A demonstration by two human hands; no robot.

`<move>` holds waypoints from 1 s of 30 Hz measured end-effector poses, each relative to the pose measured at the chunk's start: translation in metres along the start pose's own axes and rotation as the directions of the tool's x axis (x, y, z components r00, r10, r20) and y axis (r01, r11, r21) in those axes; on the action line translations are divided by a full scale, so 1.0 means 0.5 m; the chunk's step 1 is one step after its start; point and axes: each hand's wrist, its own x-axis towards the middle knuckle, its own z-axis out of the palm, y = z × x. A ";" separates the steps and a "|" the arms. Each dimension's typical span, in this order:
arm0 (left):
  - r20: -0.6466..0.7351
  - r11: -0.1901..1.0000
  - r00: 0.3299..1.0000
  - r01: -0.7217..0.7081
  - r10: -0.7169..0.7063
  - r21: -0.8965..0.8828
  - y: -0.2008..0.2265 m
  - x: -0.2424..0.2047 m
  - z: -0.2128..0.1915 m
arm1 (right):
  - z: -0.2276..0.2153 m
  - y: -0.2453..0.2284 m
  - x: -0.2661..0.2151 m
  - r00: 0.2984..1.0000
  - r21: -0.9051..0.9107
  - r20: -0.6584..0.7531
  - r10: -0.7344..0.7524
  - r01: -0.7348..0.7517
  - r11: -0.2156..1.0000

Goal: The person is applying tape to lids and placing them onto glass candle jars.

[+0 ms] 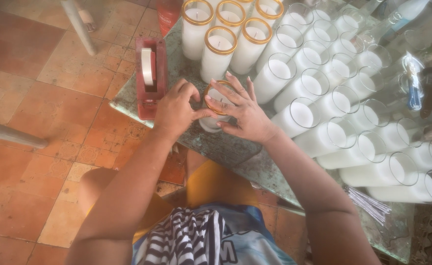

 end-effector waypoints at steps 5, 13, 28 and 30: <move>0.269 0.598 0.958 0.273 -0.098 -0.753 -0.011 0.008 0.033 | 0.038 -0.034 -0.010 0.908 0.407 -0.384 0.169 0.002 0.914; 0.240 0.061 0.960 0.251 -0.143 -0.966 -0.004 -0.006 0.135 | 0.143 0.012 -0.007 0.784 0.897 -0.330 0.526 0.086 0.434; 0.285 -0.331 0.949 0.227 -0.135 -0.916 -0.016 0.000 0.163 | 0.138 0.032 -0.029 0.853 0.936 -0.275 0.443 0.131 0.328; 0.280 -0.324 0.947 0.219 -0.155 -0.920 -0.012 -0.005 0.162 | 0.143 0.030 -0.026 0.854 0.932 -0.278 0.439 0.129 0.339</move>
